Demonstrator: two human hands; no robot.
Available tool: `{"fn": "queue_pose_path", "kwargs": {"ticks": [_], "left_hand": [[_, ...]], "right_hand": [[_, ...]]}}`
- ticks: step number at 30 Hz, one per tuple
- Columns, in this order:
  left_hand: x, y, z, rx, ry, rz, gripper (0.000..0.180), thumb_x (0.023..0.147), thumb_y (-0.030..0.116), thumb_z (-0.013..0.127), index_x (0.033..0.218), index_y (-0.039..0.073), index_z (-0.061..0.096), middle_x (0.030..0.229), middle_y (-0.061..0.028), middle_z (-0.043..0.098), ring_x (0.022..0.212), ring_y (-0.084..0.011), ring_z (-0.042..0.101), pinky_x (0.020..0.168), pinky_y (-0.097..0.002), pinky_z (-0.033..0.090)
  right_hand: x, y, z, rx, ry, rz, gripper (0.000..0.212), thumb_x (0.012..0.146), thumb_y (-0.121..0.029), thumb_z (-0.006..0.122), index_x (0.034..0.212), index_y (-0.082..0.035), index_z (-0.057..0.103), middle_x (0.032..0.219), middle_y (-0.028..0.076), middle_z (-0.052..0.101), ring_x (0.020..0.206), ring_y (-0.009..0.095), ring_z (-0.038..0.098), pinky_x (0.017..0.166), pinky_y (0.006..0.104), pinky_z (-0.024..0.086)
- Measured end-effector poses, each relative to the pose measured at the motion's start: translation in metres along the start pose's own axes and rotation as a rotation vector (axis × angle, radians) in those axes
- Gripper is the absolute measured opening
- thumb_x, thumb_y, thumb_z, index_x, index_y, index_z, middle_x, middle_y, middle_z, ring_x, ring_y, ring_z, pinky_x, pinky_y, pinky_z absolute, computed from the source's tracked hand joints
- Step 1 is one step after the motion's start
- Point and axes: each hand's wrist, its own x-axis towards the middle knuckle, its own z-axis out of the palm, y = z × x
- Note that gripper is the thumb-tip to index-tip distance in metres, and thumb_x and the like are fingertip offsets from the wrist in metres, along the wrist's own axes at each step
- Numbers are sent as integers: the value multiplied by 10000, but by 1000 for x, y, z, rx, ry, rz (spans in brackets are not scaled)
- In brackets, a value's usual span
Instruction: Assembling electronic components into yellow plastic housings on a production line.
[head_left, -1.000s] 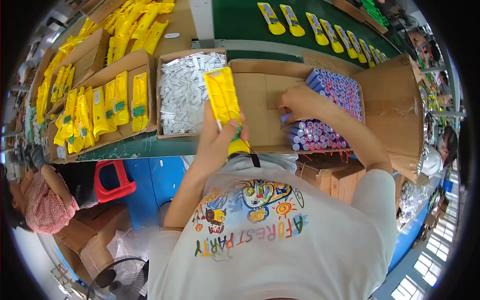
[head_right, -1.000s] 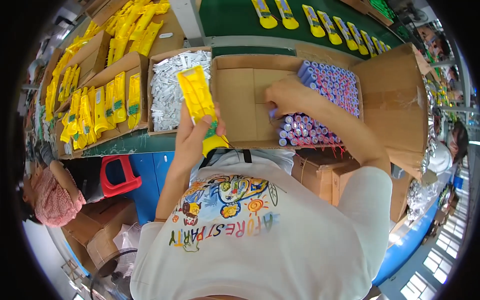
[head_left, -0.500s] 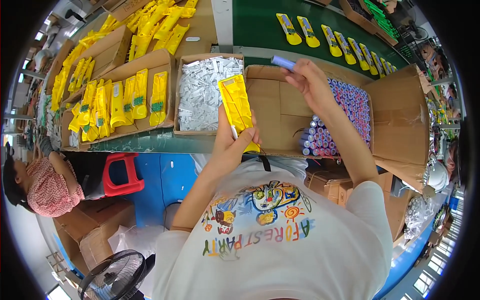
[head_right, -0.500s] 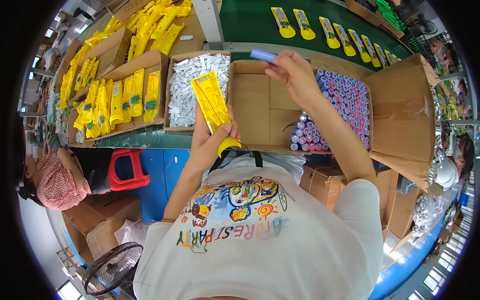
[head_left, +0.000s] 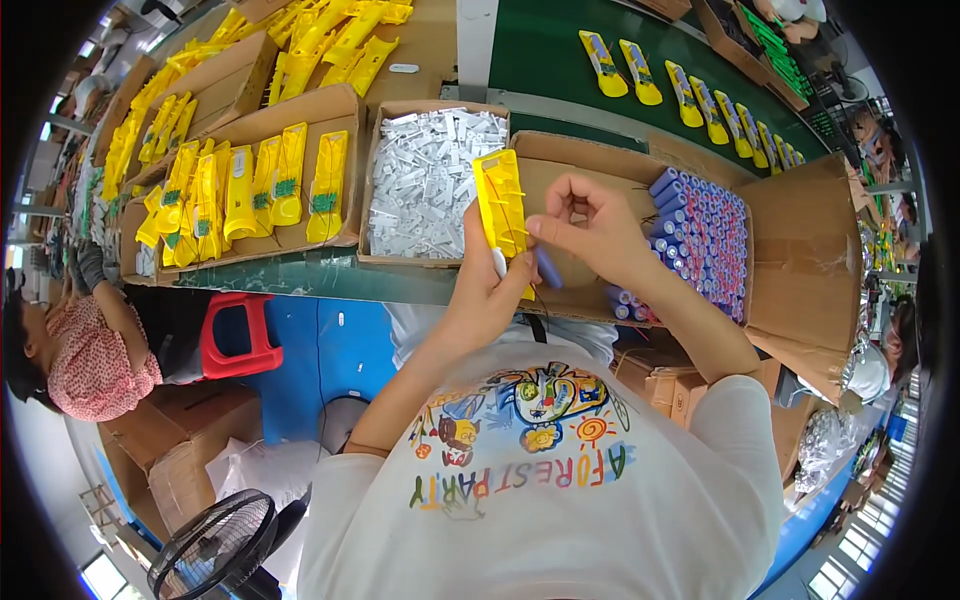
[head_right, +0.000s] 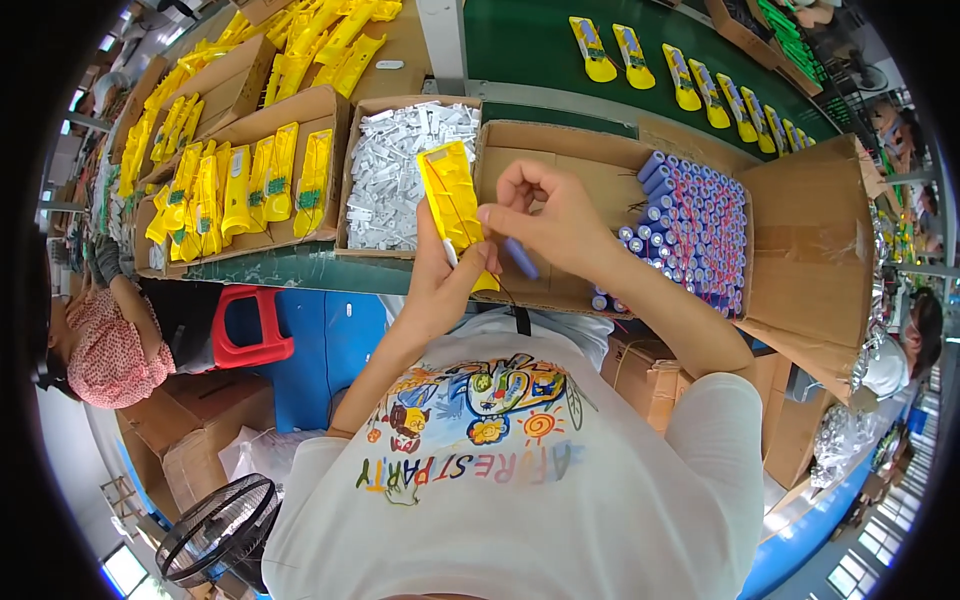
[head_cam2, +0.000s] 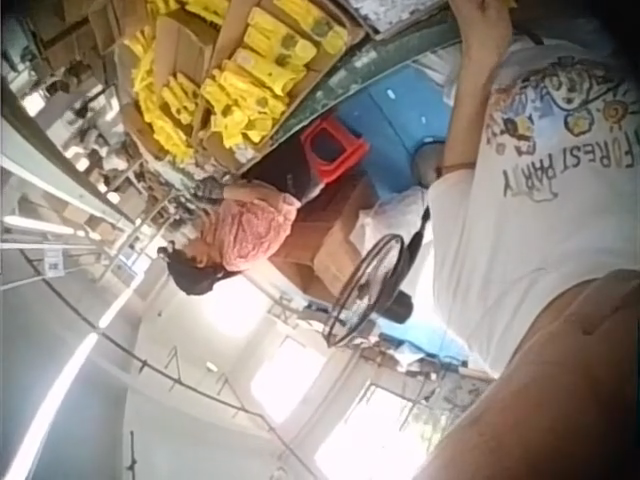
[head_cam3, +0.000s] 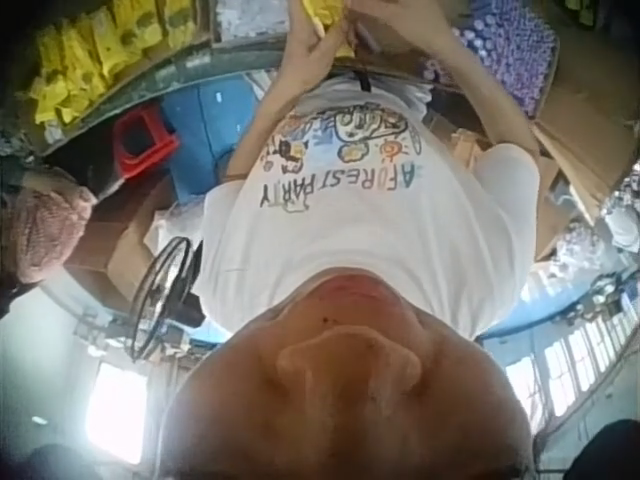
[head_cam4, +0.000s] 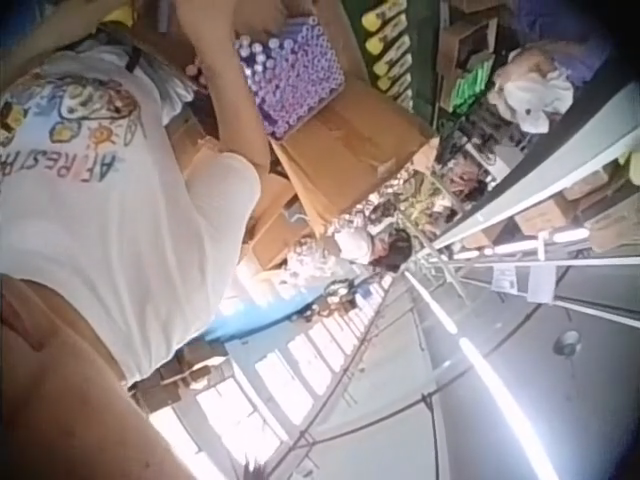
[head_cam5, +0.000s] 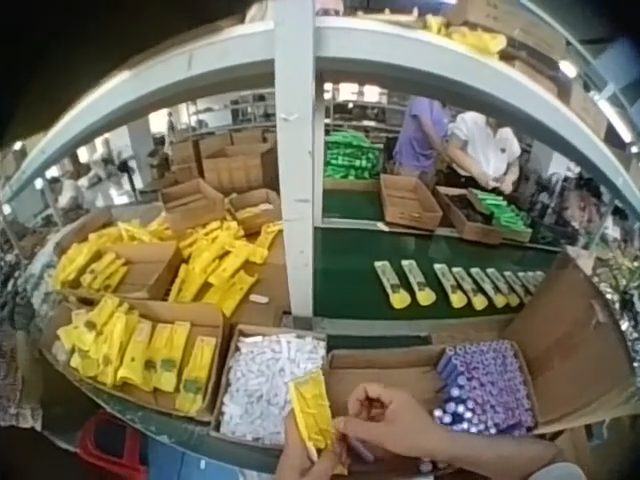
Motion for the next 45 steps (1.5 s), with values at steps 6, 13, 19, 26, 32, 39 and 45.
{"fn": "queue_pose_path", "kwargs": {"ticks": [6, 13, 19, 26, 32, 39, 45], "left_hand": [[7, 10, -27, -212, 113, -65, 512, 877, -85, 436, 1316, 77, 227, 1020, -99, 466, 739, -138, 547, 644, -280, 501], [-2, 26, -42, -240, 157, -95, 432, 850, -89, 467, 1213, 69, 295, 992, -92, 476, 717, -149, 550, 641, -299, 505], [-2, 11, -35, -368, 43, -233, 472, 856, -59, 483, 1263, 89, 295, 956, -74, 495, 713, -155, 560, 648, -322, 515], [1, 5, -33, -419, -26, -317, 559, 868, -40, 505, 1353, 135, 288, 873, -65, 528, 725, -158, 568, 651, -310, 507], [-9, 17, -53, -439, -4, -321, 500, 877, -16, 517, 1318, 112, 318, 861, -75, 532, 721, -163, 565, 661, -320, 502], [-39, 34, -86, -585, 241, -318, 400, 885, -43, 508, 1244, 101, 404, 827, -81, 524, 680, -175, 524, 613, -358, 483], [-52, 26, -103, -588, 237, -278, 413, 870, 7, 556, 1245, 93, 405, 863, -72, 542, 692, -173, 543, 634, -336, 485]], "right_hand": [[28, 17, -28, -397, 10, -51, 222, 827, -222, 718, 923, -54, 609, 799, 27, 619, 684, 92, 582, 523, 251, 457], [36, 36, -17, -1343, -364, 69, 343, 718, -290, 738, 893, -5, 663, 833, 202, 644, 747, 310, 646, 678, 373, 525], [45, -35, -19, -1185, 7, -877, 319, 749, -94, 652, 1059, -21, 646, 1026, 132, 641, 965, 314, 640, 824, 365, 539], [37, -23, 6, -1183, -396, -1021, 439, 742, -103, 637, 1177, -56, 620, 1227, 96, 596, 1185, 274, 550, 956, 402, 478], [43, -14, 40, -1217, -391, -895, 596, 759, -108, 635, 1335, -69, 486, 1377, 100, 495, 1324, 281, 420, 1087, 446, 338], [76, 6, 99, -913, -420, -1022, 632, 709, -126, 642, 1322, -60, 497, 1414, 107, 451, 1312, 298, 432, 1064, 434, 379], [114, 16, 90, -272, -764, -747, 406, 794, -45, 611, 1200, -32, 591, 1299, 131, 555, 1254, 297, 495, 984, 370, 459]]}}
